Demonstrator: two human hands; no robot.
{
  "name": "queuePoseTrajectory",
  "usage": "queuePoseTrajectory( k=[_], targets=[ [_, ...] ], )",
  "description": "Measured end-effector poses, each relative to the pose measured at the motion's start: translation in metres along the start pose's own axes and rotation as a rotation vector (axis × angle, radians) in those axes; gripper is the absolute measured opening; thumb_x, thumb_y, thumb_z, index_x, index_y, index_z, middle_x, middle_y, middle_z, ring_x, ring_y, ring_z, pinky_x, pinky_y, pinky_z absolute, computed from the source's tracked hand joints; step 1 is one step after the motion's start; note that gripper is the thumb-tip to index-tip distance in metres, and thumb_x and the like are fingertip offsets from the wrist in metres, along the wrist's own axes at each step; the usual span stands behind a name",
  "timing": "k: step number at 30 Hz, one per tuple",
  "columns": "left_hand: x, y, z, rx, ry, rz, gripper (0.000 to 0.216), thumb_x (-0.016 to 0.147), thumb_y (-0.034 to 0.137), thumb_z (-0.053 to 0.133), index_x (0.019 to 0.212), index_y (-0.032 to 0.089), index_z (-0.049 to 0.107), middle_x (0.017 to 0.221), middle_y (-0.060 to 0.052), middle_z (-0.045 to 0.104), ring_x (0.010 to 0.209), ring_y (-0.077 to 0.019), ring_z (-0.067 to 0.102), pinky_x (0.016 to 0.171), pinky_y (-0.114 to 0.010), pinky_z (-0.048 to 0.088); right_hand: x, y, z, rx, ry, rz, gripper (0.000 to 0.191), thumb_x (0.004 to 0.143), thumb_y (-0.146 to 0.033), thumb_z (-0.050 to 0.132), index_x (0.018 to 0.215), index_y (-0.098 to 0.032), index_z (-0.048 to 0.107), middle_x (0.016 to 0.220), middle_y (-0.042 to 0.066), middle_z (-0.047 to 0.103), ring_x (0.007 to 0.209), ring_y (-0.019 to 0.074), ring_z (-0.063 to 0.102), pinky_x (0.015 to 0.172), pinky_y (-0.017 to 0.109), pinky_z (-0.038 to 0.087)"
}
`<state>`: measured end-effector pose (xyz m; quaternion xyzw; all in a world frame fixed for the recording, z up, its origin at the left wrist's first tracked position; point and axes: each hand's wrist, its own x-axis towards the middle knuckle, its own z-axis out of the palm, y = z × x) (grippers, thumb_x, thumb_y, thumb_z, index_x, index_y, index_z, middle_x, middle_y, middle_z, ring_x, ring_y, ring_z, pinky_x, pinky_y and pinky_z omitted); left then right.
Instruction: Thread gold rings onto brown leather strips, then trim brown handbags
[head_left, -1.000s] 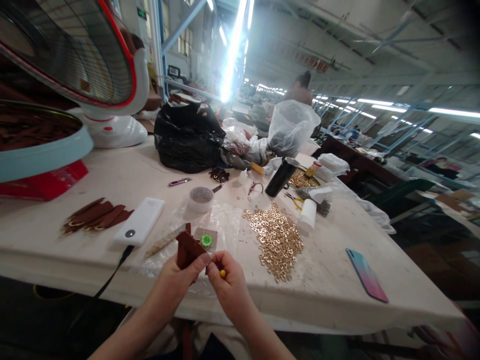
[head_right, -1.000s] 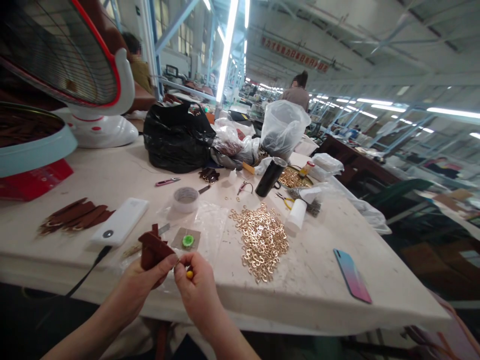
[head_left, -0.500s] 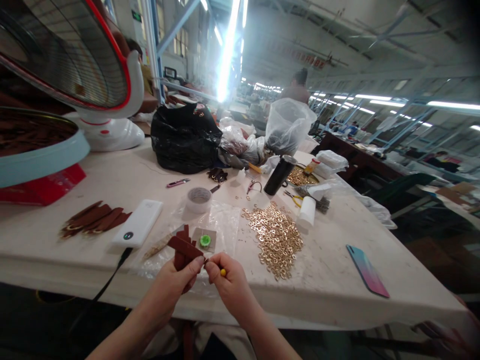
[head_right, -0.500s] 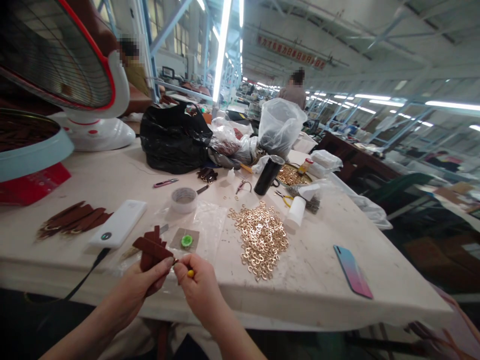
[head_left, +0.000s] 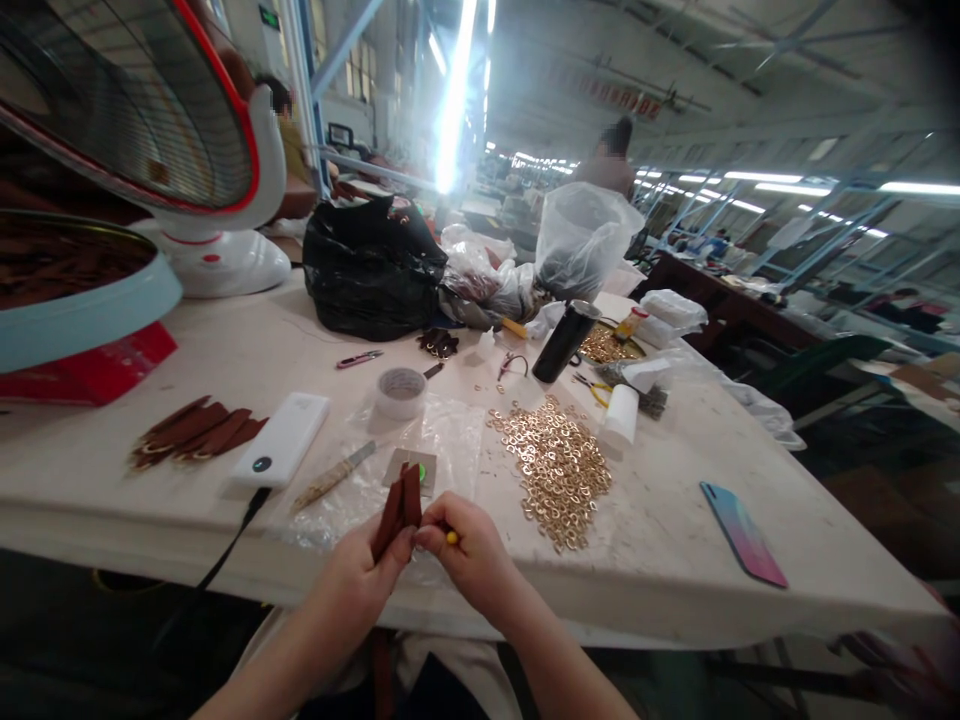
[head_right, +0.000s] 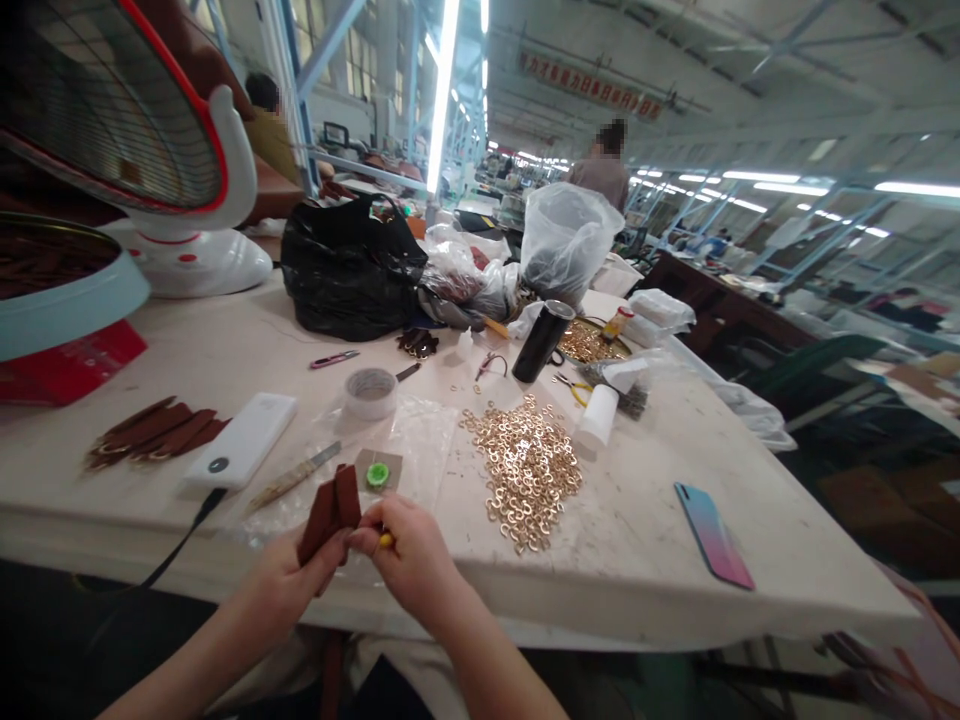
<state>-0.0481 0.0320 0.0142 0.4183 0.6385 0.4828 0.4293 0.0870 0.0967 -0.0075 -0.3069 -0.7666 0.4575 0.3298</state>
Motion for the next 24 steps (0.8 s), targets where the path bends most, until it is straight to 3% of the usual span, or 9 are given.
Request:
queuePoseTrajectory(
  k=[4, 7, 10, 13, 16, 20, 24],
  targets=[
    [0.000, 0.000, -0.002, 0.053, -0.061, 0.126, 0.014, 0.070, 0.031, 0.059, 0.063, 0.020, 0.065, 0.056, -0.001, 0.058, 0.063, -0.0215, 0.058, 0.065, -0.027, 0.044, -0.005, 0.003, 0.002, 0.147, -0.004, 0.194, 0.011, 0.076, -0.029, 0.059, 0.078, -0.022, 0.051, 0.063, -0.004, 0.049, 0.058, 0.0128, 0.045, 0.055, 0.025, 0.035],
    [0.000, -0.002, -0.001, 0.080, -0.129, 0.128, 0.014, 0.070, 0.025, 0.058, 0.078, 0.019, 0.068, 0.073, -0.004, 0.067, 0.075, -0.0240, 0.062, 0.071, -0.027, 0.046, -0.007, 0.005, 0.003, 0.187, -0.006, 0.201, 0.013, 0.075, -0.028, 0.059, 0.084, -0.022, 0.052, 0.065, -0.005, 0.050, 0.059, 0.0127, 0.046, 0.056, 0.025, 0.035],
    [-0.001, -0.004, 0.002, 0.008, -0.171, 0.084, 0.017, 0.068, 0.023, 0.060, 0.084, 0.017, 0.066, 0.075, -0.004, 0.068, 0.074, -0.0233, 0.062, 0.069, -0.028, 0.047, -0.007, 0.005, 0.008, 0.158, 0.043, 0.151, 0.011, 0.076, -0.029, 0.058, 0.075, -0.021, 0.051, 0.067, -0.003, 0.050, 0.062, 0.0134, 0.045, 0.058, 0.026, 0.034],
    [-0.001, -0.003, 0.005, -0.097, -0.112, 0.023, 0.024, 0.067, 0.026, 0.063, 0.088, 0.016, 0.065, 0.078, -0.005, 0.069, 0.078, -0.0239, 0.062, 0.072, -0.030, 0.048, -0.007, 0.002, 0.016, 0.384, 0.121, 0.194, 0.019, 0.080, -0.039, 0.054, 0.076, -0.021, 0.049, 0.068, -0.002, 0.050, 0.063, 0.0135, 0.045, 0.060, 0.027, 0.037],
    [-0.001, 0.000, 0.004, -0.107, -0.053, 0.011, 0.020, 0.065, 0.029, 0.065, 0.080, 0.016, 0.066, 0.074, -0.004, 0.068, 0.074, -0.0230, 0.061, 0.069, -0.029, 0.047, -0.006, -0.004, 0.020, 0.531, 0.146, 0.238, 0.027, 0.079, -0.047, 0.054, 0.078, -0.021, 0.051, 0.070, -0.001, 0.052, 0.064, 0.0138, 0.046, 0.063, 0.028, 0.039],
    [-0.001, 0.002, -0.002, -0.080, -0.076, 0.037, 0.014, 0.065, 0.029, 0.065, 0.073, 0.018, 0.065, 0.066, -0.001, 0.063, 0.069, -0.0209, 0.058, 0.066, -0.028, 0.046, -0.005, -0.010, 0.020, 0.427, 0.139, 0.172, 0.025, 0.078, -0.044, 0.056, 0.082, -0.020, 0.055, 0.077, 0.001, 0.058, 0.072, 0.0161, 0.050, 0.067, 0.029, 0.041],
    [0.003, -0.003, -0.005, -0.072, -0.035, 0.014, 0.016, 0.064, 0.029, 0.065, 0.075, 0.017, 0.065, 0.070, -0.002, 0.064, 0.068, -0.0191, 0.056, 0.067, -0.027, 0.044, -0.001, -0.008, 0.027, 0.435, 0.180, 0.192, 0.029, 0.080, -0.047, 0.053, 0.083, -0.019, 0.056, 0.076, 0.001, 0.057, 0.070, 0.0149, 0.050, 0.067, 0.028, 0.040]
  ],
)
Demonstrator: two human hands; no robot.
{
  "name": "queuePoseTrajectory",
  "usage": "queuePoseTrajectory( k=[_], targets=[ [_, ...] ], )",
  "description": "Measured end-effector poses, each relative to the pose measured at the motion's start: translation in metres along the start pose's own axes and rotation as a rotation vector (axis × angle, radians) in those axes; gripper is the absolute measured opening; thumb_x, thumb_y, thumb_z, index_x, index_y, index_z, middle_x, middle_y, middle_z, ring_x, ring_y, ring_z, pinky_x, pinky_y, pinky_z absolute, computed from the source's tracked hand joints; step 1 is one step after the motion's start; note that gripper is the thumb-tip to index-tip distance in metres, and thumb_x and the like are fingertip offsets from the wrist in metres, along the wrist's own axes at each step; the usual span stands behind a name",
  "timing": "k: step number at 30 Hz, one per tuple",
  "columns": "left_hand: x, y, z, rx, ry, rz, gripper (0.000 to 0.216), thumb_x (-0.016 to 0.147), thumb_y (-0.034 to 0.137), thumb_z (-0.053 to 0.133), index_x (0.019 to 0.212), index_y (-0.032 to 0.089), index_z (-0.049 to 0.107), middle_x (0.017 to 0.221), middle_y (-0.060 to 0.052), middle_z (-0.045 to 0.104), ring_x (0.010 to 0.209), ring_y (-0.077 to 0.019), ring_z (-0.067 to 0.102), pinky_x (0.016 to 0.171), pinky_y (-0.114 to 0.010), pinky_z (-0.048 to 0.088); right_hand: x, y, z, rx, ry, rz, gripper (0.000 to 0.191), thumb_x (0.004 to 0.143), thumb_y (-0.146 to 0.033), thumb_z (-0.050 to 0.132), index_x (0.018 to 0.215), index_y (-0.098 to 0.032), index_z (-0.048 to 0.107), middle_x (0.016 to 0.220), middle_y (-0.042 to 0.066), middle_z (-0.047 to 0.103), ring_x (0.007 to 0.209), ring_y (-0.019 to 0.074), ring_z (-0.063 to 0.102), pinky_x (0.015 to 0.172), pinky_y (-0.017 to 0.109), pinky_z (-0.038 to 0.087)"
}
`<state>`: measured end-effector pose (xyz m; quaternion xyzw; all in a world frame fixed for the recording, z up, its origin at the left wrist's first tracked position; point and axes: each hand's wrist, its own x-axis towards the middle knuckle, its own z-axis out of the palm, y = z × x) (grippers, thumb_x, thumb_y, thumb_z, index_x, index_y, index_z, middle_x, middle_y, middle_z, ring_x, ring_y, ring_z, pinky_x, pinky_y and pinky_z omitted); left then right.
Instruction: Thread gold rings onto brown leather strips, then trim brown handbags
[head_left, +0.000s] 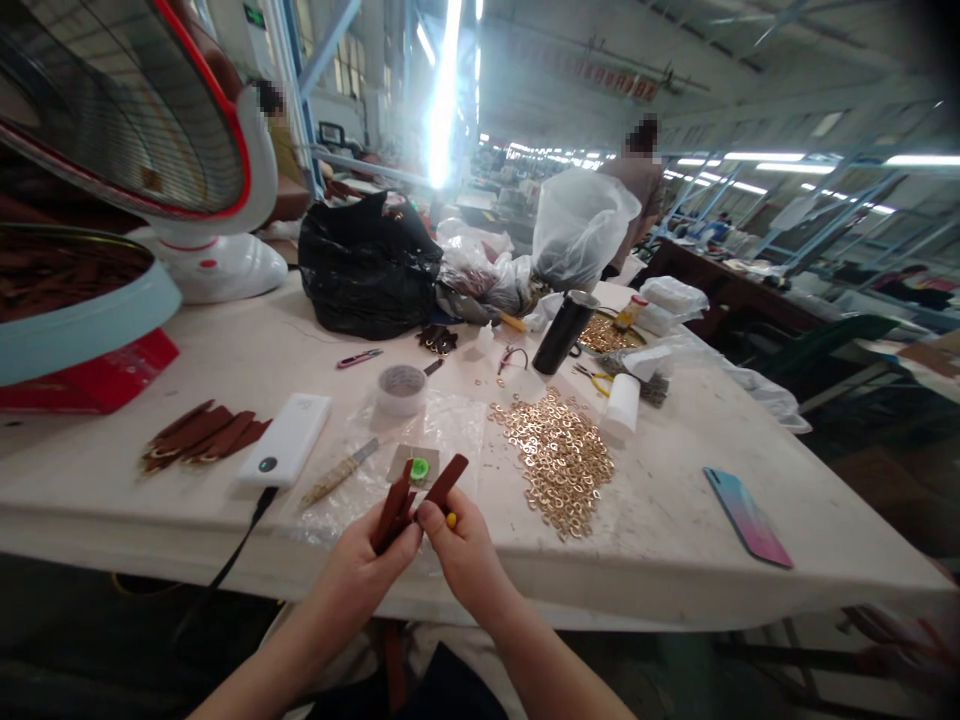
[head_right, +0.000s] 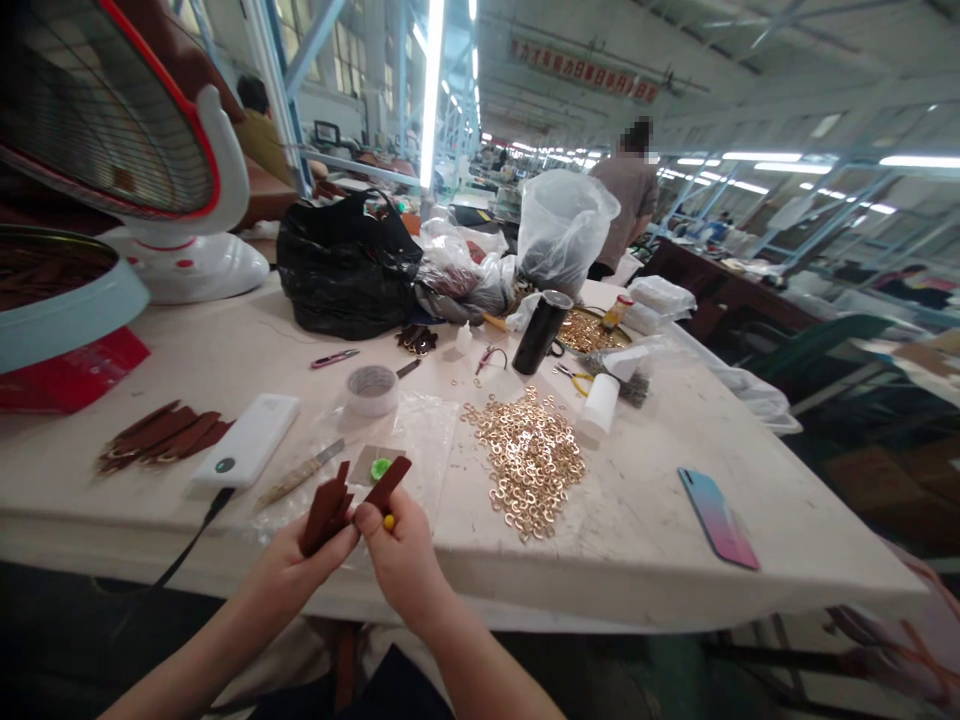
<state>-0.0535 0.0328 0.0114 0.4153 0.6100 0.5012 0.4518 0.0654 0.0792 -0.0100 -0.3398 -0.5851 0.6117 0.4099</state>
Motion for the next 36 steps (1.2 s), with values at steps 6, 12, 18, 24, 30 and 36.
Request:
queuePoseTrajectory(
  k=[6, 12, 18, 24, 30, 36],
  targets=[
    [0.009, -0.011, -0.008, -0.036, 0.039, -0.101, 0.022, 0.061, 0.033, 0.069, 0.074, 0.016, 0.065, 0.062, 0.000, 0.059, 0.061, -0.0166, 0.053, 0.058, -0.025, 0.041, 0.009, 0.005, -0.004, 0.181, -0.006, 0.167, 0.040, 0.078, -0.060, 0.051, 0.073, -0.020, 0.050, 0.049, -0.008, 0.038, 0.042, 0.0081, 0.031, 0.042, 0.023, 0.026],
    [0.018, -0.018, -0.016, -0.145, 0.108, -0.260, 0.039, 0.053, 0.040, 0.075, 0.081, 0.014, 0.064, 0.047, 0.006, 0.043, 0.045, -0.0110, 0.038, 0.045, -0.022, 0.026, 0.028, 0.002, -0.038, 0.067, 0.321, 0.005, 0.045, 0.081, -0.062, 0.044, 0.074, -0.018, 0.055, 0.056, -0.002, 0.054, 0.054, 0.0109, 0.048, 0.054, 0.024, 0.037],
    [0.029, -0.022, -0.019, -0.164, 0.090, -0.236, 0.030, 0.061, 0.041, 0.068, 0.073, 0.016, 0.056, 0.051, 0.008, 0.037, 0.046, -0.0075, 0.031, 0.046, -0.020, 0.022, 0.051, 0.014, -0.033, 0.066, 0.432, -0.081, 0.039, 0.083, -0.055, 0.048, 0.067, -0.019, 0.050, 0.056, -0.003, 0.052, 0.051, 0.0091, 0.043, 0.050, 0.023, 0.032],
    [0.031, -0.025, -0.016, -0.238, 0.172, -0.303, 0.038, 0.057, 0.037, 0.069, 0.083, 0.016, 0.054, 0.048, 0.010, 0.036, 0.044, -0.0056, 0.028, 0.045, -0.018, 0.019, 0.069, 0.042, -0.021, -0.098, 0.376, -0.132, 0.035, 0.084, -0.050, 0.047, 0.068, -0.019, 0.051, 0.059, -0.003, 0.051, 0.057, 0.0118, 0.048, 0.059, 0.026, 0.037],
    [0.031, -0.025, -0.015, -0.267, 0.233, -0.312, 0.037, 0.056, 0.037, 0.068, 0.080, 0.016, 0.050, 0.041, 0.012, 0.034, 0.040, -0.0037, 0.025, 0.043, -0.018, 0.015, 0.069, 0.046, -0.024, -0.130, 0.361, -0.139, 0.034, 0.086, -0.048, 0.044, 0.069, -0.020, 0.050, 0.059, -0.003, 0.052, 0.058, 0.0123, 0.049, 0.059, 0.025, 0.038],
    [0.030, -0.023, -0.014, -0.236, 0.240, -0.300, 0.037, 0.058, 0.041, 0.067, 0.079, 0.015, 0.051, 0.042, 0.012, 0.034, 0.040, -0.0037, 0.026, 0.044, -0.018, 0.016, 0.071, 0.041, -0.025, -0.128, 0.340, -0.127, 0.037, 0.084, -0.051, 0.047, 0.067, -0.019, 0.050, 0.058, -0.003, 0.051, 0.056, 0.0116, 0.047, 0.058, 0.025, 0.037]
  ],
)
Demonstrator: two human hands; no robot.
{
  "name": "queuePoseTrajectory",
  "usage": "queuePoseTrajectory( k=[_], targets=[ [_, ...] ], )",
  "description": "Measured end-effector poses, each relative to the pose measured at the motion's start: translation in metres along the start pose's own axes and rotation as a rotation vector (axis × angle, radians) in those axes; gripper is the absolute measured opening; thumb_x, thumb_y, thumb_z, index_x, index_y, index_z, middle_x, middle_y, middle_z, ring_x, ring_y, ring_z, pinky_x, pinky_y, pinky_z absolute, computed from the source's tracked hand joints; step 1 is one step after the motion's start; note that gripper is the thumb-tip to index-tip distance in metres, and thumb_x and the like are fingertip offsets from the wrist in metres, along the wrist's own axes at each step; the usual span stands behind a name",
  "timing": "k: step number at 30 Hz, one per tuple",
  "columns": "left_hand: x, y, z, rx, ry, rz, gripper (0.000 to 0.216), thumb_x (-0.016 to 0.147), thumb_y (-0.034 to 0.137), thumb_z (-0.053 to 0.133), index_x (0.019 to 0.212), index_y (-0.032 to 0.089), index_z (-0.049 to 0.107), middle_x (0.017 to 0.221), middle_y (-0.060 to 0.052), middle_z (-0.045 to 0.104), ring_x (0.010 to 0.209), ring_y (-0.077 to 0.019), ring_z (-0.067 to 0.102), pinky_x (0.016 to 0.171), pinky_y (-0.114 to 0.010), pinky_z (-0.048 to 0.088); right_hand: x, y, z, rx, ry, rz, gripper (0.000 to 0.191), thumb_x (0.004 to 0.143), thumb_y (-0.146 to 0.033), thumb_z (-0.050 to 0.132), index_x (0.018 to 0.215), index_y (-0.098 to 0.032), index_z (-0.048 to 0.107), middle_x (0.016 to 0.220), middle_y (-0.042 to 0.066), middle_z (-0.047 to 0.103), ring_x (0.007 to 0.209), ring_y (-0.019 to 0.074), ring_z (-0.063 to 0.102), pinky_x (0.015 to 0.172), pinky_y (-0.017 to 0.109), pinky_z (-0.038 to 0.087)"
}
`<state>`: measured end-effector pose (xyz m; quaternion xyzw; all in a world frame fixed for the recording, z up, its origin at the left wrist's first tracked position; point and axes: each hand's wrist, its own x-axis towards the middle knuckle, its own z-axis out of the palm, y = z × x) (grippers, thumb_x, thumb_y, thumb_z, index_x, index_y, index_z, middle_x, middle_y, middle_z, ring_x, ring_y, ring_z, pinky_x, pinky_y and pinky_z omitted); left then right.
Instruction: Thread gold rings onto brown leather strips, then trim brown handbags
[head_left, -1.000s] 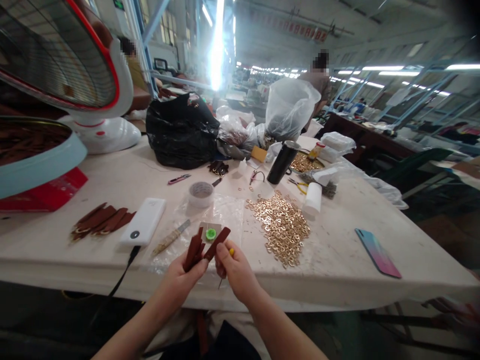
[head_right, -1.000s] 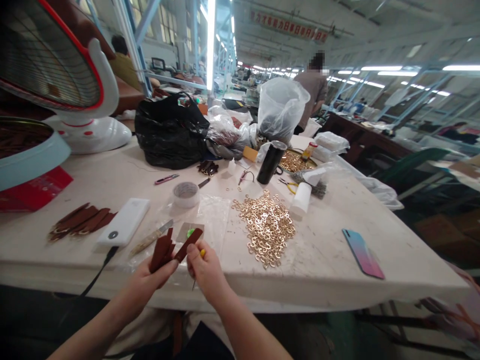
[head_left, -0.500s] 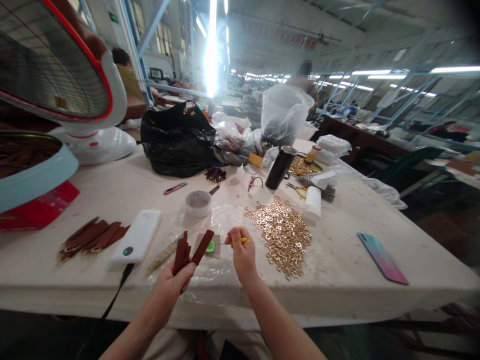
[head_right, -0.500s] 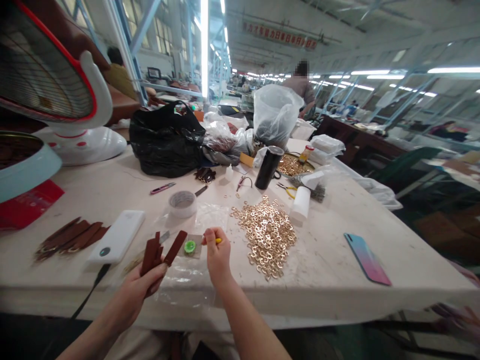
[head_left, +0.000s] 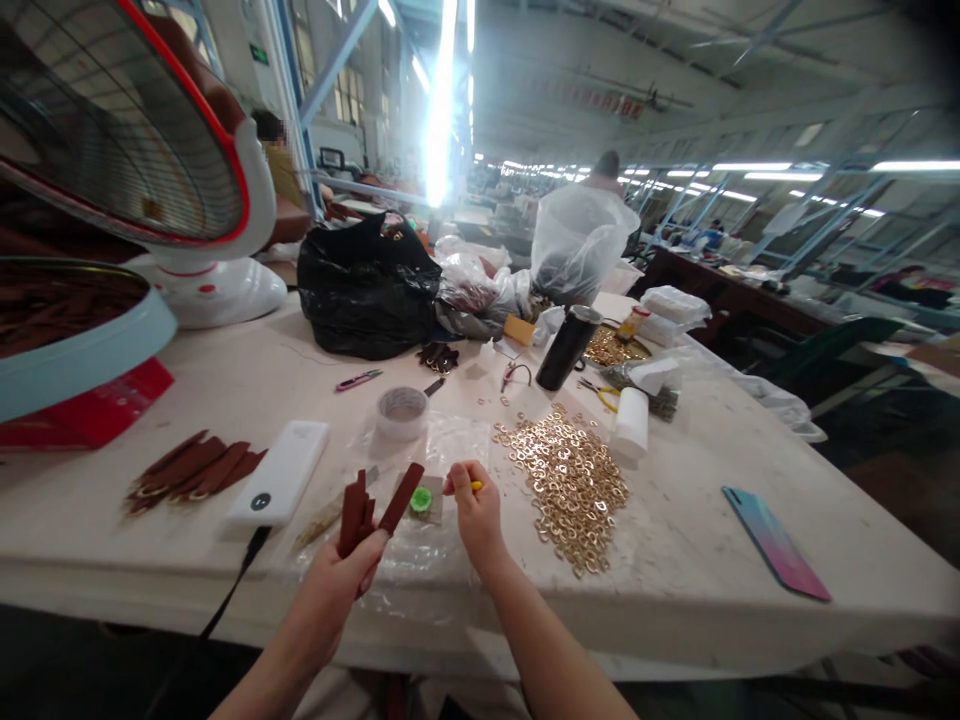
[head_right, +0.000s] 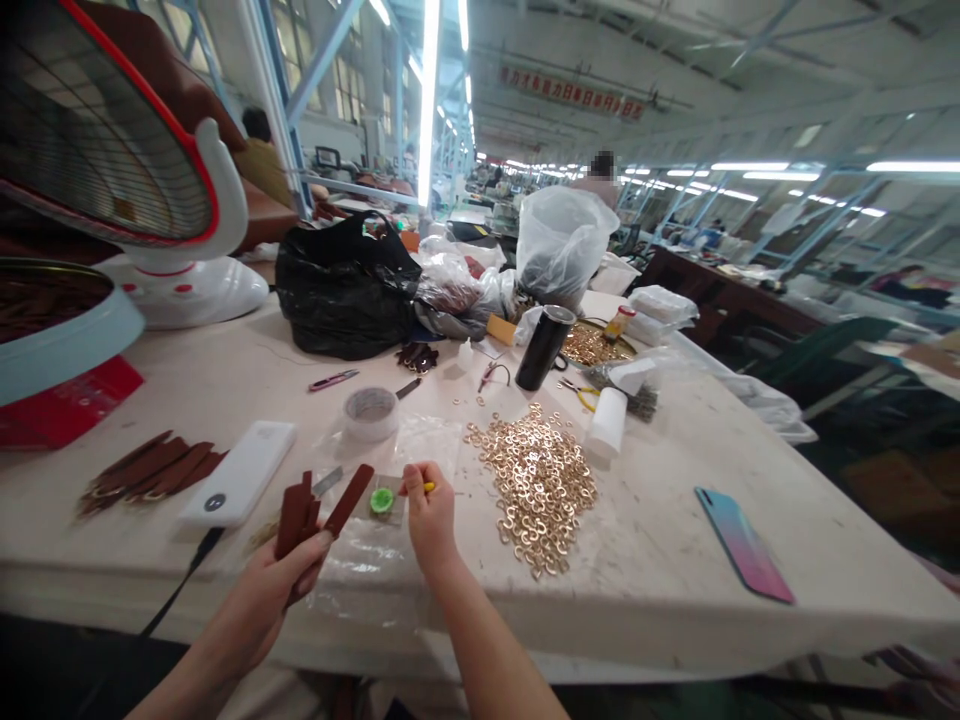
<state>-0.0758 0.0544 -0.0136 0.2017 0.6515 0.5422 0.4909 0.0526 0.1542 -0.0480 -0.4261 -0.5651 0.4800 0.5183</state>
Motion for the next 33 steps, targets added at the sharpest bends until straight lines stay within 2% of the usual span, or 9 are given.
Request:
queuePoseTrajectory(
  k=[9, 16, 20, 22, 24, 27, 29, 31, 33],
  targets=[
    [-0.019, 0.014, 0.006, 0.006, -0.086, -0.019, 0.041, 0.056, 0.045, 0.070, 0.078, 0.015, 0.053, 0.050, 0.009, 0.042, 0.041, -0.0036, 0.028, 0.045, -0.018, 0.016, -0.015, -0.059, -0.016, 0.488, 0.048, 0.132, 0.040, 0.082, -0.054, 0.051, 0.062, -0.019, 0.048, 0.053, -0.005, 0.048, 0.045, 0.0075, 0.035, 0.045, 0.022, 0.027],
    [-0.029, 0.020, 0.007, -0.024, -0.102, -0.011, 0.038, 0.056, 0.041, 0.071, 0.077, 0.015, 0.053, 0.050, 0.008, 0.044, 0.042, -0.0040, 0.030, 0.044, -0.019, 0.017, -0.026, -0.065, -0.004, 0.534, 0.000, 0.158, 0.038, 0.084, -0.050, 0.050, 0.063, -0.019, 0.049, 0.054, -0.005, 0.048, 0.047, 0.0074, 0.035, 0.046, 0.022, 0.027],
    [-0.033, 0.023, 0.006, -0.081, -0.075, -0.019, 0.034, 0.056, 0.035, 0.070, 0.077, 0.016, 0.051, 0.046, 0.011, 0.036, 0.043, -0.0038, 0.026, 0.044, -0.018, 0.016, -0.028, -0.067, -0.013, 0.581, 0.115, 0.120, 0.038, 0.084, -0.052, 0.048, 0.064, -0.020, 0.048, 0.055, -0.005, 0.046, 0.049, 0.0090, 0.038, 0.050, 0.023, 0.032],
    [-0.036, 0.023, 0.007, -0.097, -0.080, -0.021, 0.034, 0.055, 0.034, 0.069, 0.077, 0.016, 0.051, 0.047, 0.011, 0.037, 0.043, -0.0035, 0.025, 0.045, -0.018, 0.016, -0.033, -0.066, -0.021, 0.469, 0.153, 0.061, 0.035, 0.085, -0.051, 0.046, 0.068, -0.021, 0.050, 0.055, -0.005, 0.045, 0.052, 0.0099, 0.041, 0.054, 0.024, 0.036],
    [-0.039, 0.023, 0.008, -0.084, -0.085, -0.031, 0.035, 0.054, 0.034, 0.070, 0.078, 0.016, 0.052, 0.047, 0.011, 0.037, 0.043, -0.0037, 0.025, 0.045, -0.018, 0.017, -0.041, -0.064, -0.025, 0.292, 0.066, 0.042, 0.030, 0.086, -0.048, 0.048, 0.077, -0.021, 0.055, 0.057, -0.004, 0.048, 0.055, 0.0107, 0.044, 0.056, 0.024, 0.038],
    [-0.043, 0.022, 0.011, -0.008, -0.086, -0.011, 0.035, 0.052, 0.035, 0.070, 0.077, 0.015, 0.056, 0.049, 0.009, 0.039, 0.044, -0.0048, 0.028, 0.045, -0.019, 0.020, -0.053, -0.063, -0.020, 0.096, -0.283, 0.055, 0.025, 0.085, -0.043, 0.049, 0.087, -0.020, 0.059, 0.067, -0.001, 0.055, 0.063, 0.0129, 0.050, 0.061, 0.026, 0.041],
    [-0.044, 0.022, 0.013, 0.042, -0.078, 0.047, 0.031, 0.053, 0.034, 0.070, 0.075, 0.016, 0.058, 0.050, 0.008, 0.041, 0.045, -0.0057, 0.030, 0.045, -0.020, 0.022, -0.056, -0.063, -0.014, 0.061, -0.431, 0.034, 0.024, 0.085, -0.040, 0.049, 0.086, -0.019, 0.061, 0.074, 0.001, 0.058, 0.070, 0.0148, 0.052, 0.067, 0.028, 0.043],
    [-0.044, 0.022, 0.012, 0.072, -0.071, 0.095, 0.027, 0.054, 0.034, 0.070, 0.072, 0.017, 0.059, 0.051, 0.008, 0.041, 0.046, -0.0069, 0.033, 0.046, -0.021, 0.024, -0.056, -0.064, -0.009, 0.089, -0.461, 0.046, 0.023, 0.084, -0.040, 0.050, 0.083, -0.019, 0.061, 0.076, 0.002, 0.058, 0.074, 0.0156, 0.052, 0.071, 0.029, 0.043],
    [-0.043, 0.022, 0.010, 0.096, -0.077, 0.109, 0.024, 0.054, 0.034, 0.069, 0.068, 0.017, 0.059, 0.049, 0.007, 0.041, 0.047, -0.0085, 0.036, 0.046, -0.021, 0.026, -0.054, -0.065, -0.007, 0.154, -0.469, 0.122, 0.024, 0.082, -0.041, 0.051, 0.078, -0.019, 0.059, 0.066, -0.001, 0.054, 0.064, 0.0132, 0.048, 0.063, 0.026, 0.041]
  ],
)
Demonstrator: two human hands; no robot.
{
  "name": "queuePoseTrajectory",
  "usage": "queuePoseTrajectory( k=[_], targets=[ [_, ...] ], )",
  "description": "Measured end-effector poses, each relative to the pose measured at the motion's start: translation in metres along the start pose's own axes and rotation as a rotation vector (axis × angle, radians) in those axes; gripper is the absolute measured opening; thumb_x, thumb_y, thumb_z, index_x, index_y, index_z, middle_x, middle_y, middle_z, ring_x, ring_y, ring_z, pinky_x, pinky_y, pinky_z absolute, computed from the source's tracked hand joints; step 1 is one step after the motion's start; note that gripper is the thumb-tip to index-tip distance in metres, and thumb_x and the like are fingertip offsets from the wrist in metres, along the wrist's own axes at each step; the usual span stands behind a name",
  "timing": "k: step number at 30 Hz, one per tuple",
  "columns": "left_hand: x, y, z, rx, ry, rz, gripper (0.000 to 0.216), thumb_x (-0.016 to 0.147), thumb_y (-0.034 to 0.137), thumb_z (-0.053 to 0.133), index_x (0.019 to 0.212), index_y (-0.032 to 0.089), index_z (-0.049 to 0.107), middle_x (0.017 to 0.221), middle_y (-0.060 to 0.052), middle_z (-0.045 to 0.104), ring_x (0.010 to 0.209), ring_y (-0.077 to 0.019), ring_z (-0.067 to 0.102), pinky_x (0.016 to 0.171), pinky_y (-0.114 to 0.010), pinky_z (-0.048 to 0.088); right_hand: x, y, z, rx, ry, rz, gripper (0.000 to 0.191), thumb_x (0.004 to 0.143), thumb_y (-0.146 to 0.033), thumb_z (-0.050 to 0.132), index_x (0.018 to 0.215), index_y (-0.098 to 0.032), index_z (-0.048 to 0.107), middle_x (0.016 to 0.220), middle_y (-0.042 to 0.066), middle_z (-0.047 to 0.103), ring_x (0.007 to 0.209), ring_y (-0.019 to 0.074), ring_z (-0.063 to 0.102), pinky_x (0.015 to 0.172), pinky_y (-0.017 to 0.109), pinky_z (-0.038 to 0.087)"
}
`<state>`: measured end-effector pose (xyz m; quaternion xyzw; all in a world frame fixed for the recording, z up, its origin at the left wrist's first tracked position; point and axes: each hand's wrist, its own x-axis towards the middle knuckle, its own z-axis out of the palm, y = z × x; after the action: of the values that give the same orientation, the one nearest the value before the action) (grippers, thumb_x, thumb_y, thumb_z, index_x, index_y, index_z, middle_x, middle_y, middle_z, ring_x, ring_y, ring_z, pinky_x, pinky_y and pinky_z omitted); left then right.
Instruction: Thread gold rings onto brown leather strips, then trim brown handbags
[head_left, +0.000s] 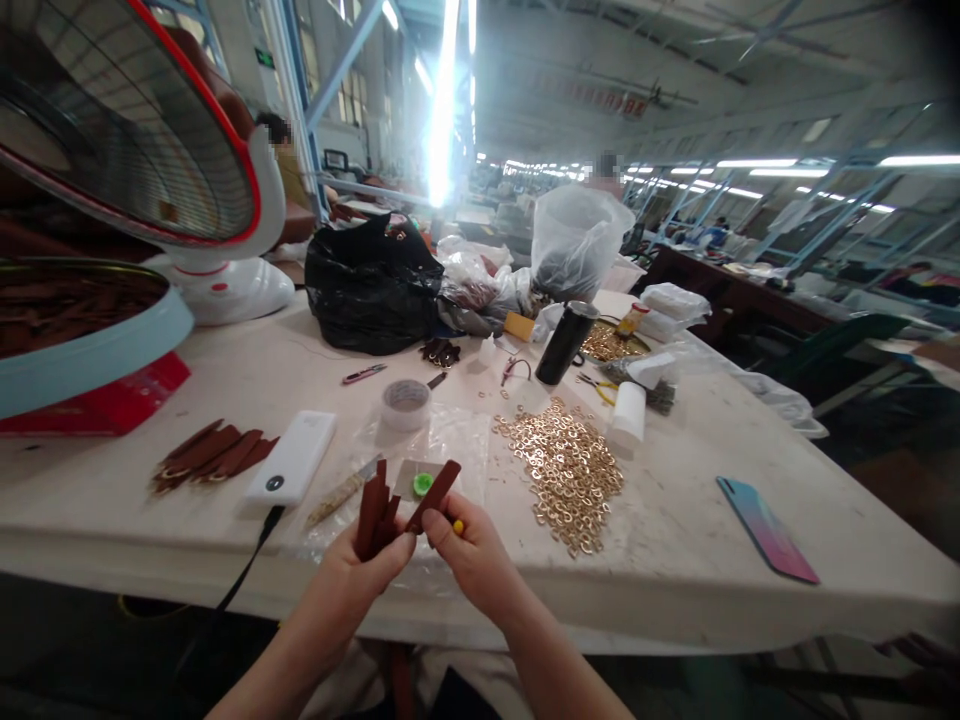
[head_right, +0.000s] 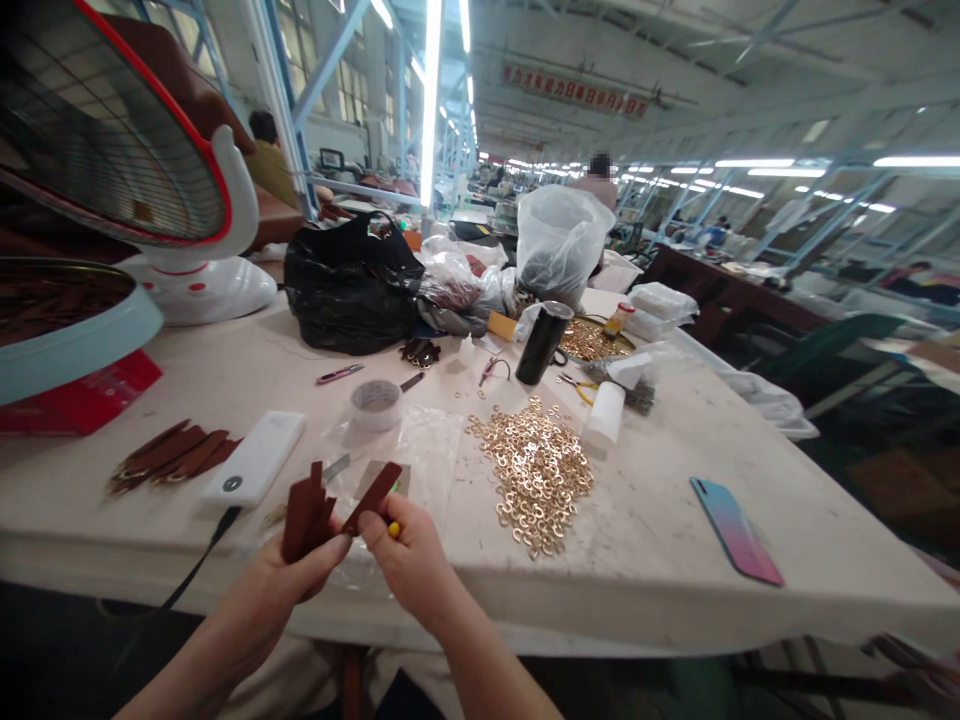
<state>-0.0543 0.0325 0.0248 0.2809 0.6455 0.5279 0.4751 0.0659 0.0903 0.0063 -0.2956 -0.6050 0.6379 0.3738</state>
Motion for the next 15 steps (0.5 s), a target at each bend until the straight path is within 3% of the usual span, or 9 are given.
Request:
queuePoseTrajectory(
  k=[4, 9, 15],
  targets=[
    [0.004, -0.002, -0.004, 0.036, -0.020, 0.030, 0.022, 0.054, 0.035, 0.066, 0.064, 0.018, 0.057, 0.053, 0.005, 0.047, 0.052, -0.0117, 0.043, 0.049, -0.022, 0.031, 0.001, 0.001, 0.001, 0.065, -0.037, 0.105, 0.017, 0.077, -0.037, 0.056, 0.075, -0.019, 0.057, 0.060, -0.004, 0.047, 0.054, 0.0099, 0.040, 0.053, 0.023, 0.035],
    [0.007, 0.000, -0.008, 0.090, -0.075, 0.092, 0.018, 0.055, 0.031, 0.064, 0.067, 0.017, 0.060, 0.063, 0.001, 0.057, 0.062, -0.0145, 0.051, 0.060, -0.024, 0.040, 0.002, 0.003, 0.005, 0.004, -0.074, 0.091, 0.008, 0.074, -0.026, 0.055, 0.076, -0.019, 0.057, 0.067, -0.002, 0.052, 0.059, 0.0111, 0.044, 0.056, 0.024, 0.038],
    [0.010, 0.004, -0.015, 0.145, -0.097, 0.172, 0.013, 0.060, 0.030, 0.060, 0.064, 0.018, 0.058, 0.061, 0.001, 0.056, 0.059, -0.0141, 0.050, 0.059, -0.024, 0.041, 0.006, 0.000, 0.009, -0.014, -0.073, 0.114, 0.006, 0.072, -0.023, 0.054, 0.074, -0.019, 0.057, 0.063, -0.004, 0.048, 0.055, 0.0092, 0.039, 0.054, 0.023, 0.035]
  ],
)
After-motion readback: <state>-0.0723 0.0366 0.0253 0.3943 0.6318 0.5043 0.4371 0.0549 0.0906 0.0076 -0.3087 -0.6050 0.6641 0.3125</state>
